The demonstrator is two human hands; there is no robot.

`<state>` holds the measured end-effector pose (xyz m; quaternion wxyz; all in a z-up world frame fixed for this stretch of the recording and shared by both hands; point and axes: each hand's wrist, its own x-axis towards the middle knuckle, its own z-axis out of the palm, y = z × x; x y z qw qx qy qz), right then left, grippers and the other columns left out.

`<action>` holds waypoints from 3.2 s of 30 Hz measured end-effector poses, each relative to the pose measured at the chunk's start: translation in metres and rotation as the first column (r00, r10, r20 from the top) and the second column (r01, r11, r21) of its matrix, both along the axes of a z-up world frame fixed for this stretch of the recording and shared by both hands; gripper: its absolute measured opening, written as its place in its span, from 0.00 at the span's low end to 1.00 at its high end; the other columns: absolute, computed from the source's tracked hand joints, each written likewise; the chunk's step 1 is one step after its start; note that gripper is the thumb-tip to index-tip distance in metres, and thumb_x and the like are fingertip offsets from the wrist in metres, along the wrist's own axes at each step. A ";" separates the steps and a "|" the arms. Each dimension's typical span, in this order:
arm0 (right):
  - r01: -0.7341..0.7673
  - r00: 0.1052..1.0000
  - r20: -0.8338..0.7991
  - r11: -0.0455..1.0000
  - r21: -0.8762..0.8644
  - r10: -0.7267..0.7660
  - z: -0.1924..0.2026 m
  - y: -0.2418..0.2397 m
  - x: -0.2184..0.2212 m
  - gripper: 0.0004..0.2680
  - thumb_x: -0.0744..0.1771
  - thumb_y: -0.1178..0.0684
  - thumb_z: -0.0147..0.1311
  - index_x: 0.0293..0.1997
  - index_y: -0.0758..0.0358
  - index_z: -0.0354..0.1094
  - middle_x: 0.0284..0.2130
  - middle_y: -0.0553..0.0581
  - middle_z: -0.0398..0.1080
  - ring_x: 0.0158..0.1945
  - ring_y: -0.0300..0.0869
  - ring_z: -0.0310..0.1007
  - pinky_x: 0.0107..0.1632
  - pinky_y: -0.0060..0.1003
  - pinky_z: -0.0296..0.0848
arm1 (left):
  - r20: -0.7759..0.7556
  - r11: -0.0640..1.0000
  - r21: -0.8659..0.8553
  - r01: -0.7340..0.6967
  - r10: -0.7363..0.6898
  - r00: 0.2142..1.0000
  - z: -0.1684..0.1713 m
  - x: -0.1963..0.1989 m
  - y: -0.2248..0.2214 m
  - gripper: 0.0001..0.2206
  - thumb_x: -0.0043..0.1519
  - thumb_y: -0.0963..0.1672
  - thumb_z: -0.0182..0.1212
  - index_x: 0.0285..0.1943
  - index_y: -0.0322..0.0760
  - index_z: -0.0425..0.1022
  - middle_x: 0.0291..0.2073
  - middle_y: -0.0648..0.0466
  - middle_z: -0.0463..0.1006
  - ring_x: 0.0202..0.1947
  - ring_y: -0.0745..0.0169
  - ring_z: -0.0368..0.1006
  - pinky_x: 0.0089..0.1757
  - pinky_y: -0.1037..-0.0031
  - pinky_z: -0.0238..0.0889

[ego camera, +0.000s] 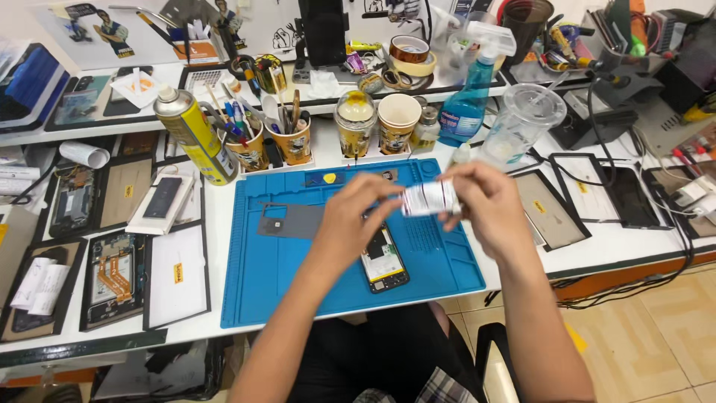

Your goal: The person applies adhesive to the internal frame of a disassembled smartphone, then places the back cover onto the device. They wipe the exterior with a tissue and secure the back cover using rubber bands.

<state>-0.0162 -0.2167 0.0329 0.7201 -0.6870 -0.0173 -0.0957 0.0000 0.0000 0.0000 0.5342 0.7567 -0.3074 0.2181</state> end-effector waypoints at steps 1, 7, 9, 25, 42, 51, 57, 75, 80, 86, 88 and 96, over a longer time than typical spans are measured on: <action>-0.003 1.000 -0.012 1.000 -0.002 0.003 -0.013 -0.007 -0.015 0.09 0.67 0.60 0.48 0.46 0.75 0.72 0.27 0.68 0.71 0.22 0.49 0.75 0.20 0.39 0.82 | -0.012 1.000 -0.002 -0.003 0.003 1.000 -0.005 -0.021 -0.007 0.10 0.63 0.41 0.68 0.53 0.47 0.83 0.41 0.57 0.81 0.40 0.58 0.80 0.43 0.67 0.76; 0.028 0.991 -0.135 0.943 0.331 0.018 -0.084 -0.024 -0.100 0.11 0.68 0.58 0.47 0.47 0.81 0.69 0.24 0.70 0.69 0.16 0.47 0.74 0.16 0.36 0.81 | -0.349 0.906 -0.404 -0.124 -0.027 0.937 -0.041 -0.132 -0.039 0.10 0.57 0.38 0.72 0.47 0.40 0.87 0.39 0.50 0.85 0.42 0.53 0.83 0.44 0.67 0.79; -0.222 0.959 -0.033 0.818 0.531 0.281 -0.100 -0.025 -0.126 0.27 0.69 0.34 0.50 0.60 0.77 0.65 0.42 0.63 0.67 0.21 0.51 0.74 0.22 0.42 0.78 | -0.187 0.916 -0.355 -0.185 0.125 0.974 -0.050 -0.163 -0.044 0.09 0.60 0.37 0.68 0.49 0.33 0.82 0.45 0.46 0.83 0.46 0.53 0.83 0.45 0.69 0.80; -0.627 0.766 -0.044 0.761 0.168 0.641 -0.112 -0.010 -0.130 0.07 0.69 0.59 0.57 0.51 0.69 0.73 0.36 0.64 0.69 0.25 0.44 0.80 0.31 0.32 0.84 | -0.111 0.990 0.040 -0.139 0.142 0.984 -0.100 -0.178 -0.033 0.21 0.75 0.48 0.36 0.30 0.35 0.64 0.26 0.50 0.65 0.26 0.55 0.60 0.32 0.64 0.50; -0.053 0.992 -0.115 0.998 -0.035 0.048 -0.131 -0.060 -0.056 0.11 0.69 0.61 0.51 0.56 0.75 0.70 0.53 0.68 0.64 0.40 0.53 0.77 0.33 0.36 0.83 | -0.167 0.599 0.639 -0.483 0.721 0.672 -0.081 -0.084 0.045 0.16 0.67 0.48 0.64 0.63 0.49 0.74 0.47 0.49 0.69 0.46 0.50 0.67 0.43 0.58 0.63; 0.033 0.987 -0.147 0.986 -0.165 -0.058 -0.118 -0.040 -0.041 0.08 0.67 0.68 0.53 0.51 0.78 0.70 0.44 0.71 0.68 0.29 0.52 0.76 0.31 0.38 0.83 | 0.085 0.577 0.638 -0.509 0.605 0.792 -0.117 -0.120 0.007 0.29 0.62 0.59 0.71 0.71 0.62 0.67 0.54 0.51 0.73 0.38 0.55 0.65 0.36 0.62 0.56; 0.007 0.980 -0.190 0.968 -0.253 -0.057 -0.115 -0.026 -0.039 0.07 0.66 0.68 0.56 0.47 0.79 0.72 0.42 0.71 0.71 0.30 0.52 0.78 0.34 0.37 0.85 | 0.089 0.578 0.668 -0.470 0.564 0.821 -0.115 -0.120 0.006 0.30 0.63 0.57 0.72 0.72 0.59 0.65 0.54 0.50 0.72 0.39 0.54 0.66 0.34 0.64 0.58; 0.003 0.977 -0.197 0.932 -0.363 -0.080 -0.087 -0.012 -0.008 0.05 0.65 0.66 0.62 0.42 0.72 0.72 0.37 0.64 0.77 0.37 0.47 0.84 0.44 0.32 0.84 | -0.158 0.731 0.601 -0.322 0.504 0.849 -0.090 -0.118 -0.018 0.31 0.65 0.55 0.68 0.76 0.54 0.62 0.61 0.49 0.70 0.48 0.53 0.69 0.38 0.63 0.60; -0.063 0.998 -0.022 0.749 -0.660 0.065 -0.068 0.002 0.029 0.06 0.65 0.59 0.67 0.42 0.62 0.76 0.38 0.53 0.77 0.41 0.37 0.77 0.40 0.29 0.69 | -0.197 0.831 0.501 -0.242 0.382 0.903 -0.058 -0.092 -0.067 0.38 0.66 0.61 0.56 0.79 0.39 0.56 0.73 0.40 0.63 0.58 0.44 0.71 0.49 0.57 0.63; -0.136 0.959 0.089 0.710 -0.691 0.271 -0.084 0.011 0.055 0.06 0.66 0.60 0.64 0.45 0.63 0.74 0.41 0.56 0.76 0.46 0.43 0.77 0.50 0.34 0.75 | -0.356 0.816 0.548 -0.185 0.428 0.831 -0.058 -0.063 -0.098 0.49 0.61 0.66 0.49 0.83 0.35 0.43 0.80 0.35 0.44 0.72 0.38 0.58 0.56 0.53 0.57; -0.131 0.959 0.093 0.712 -0.690 0.266 -0.094 0.011 0.060 0.06 0.67 0.59 0.64 0.46 0.62 0.74 0.41 0.55 0.75 0.45 0.42 0.76 0.49 0.33 0.74 | -0.355 0.804 0.561 -0.197 0.449 0.820 -0.060 -0.055 -0.100 0.50 0.60 0.67 0.49 0.83 0.35 0.43 0.81 0.35 0.43 0.72 0.39 0.58 0.54 0.54 0.56; -0.059 0.977 0.119 0.758 -0.649 0.178 -0.112 0.012 0.063 0.06 0.65 0.60 0.66 0.42 0.65 0.74 0.39 0.58 0.76 0.44 0.44 0.77 0.48 0.35 0.76 | -0.346 0.761 0.618 -0.198 0.490 0.800 -0.064 -0.046 -0.100 0.46 0.64 0.66 0.45 0.84 0.40 0.42 0.79 0.31 0.48 0.64 0.35 0.63 0.50 0.52 0.56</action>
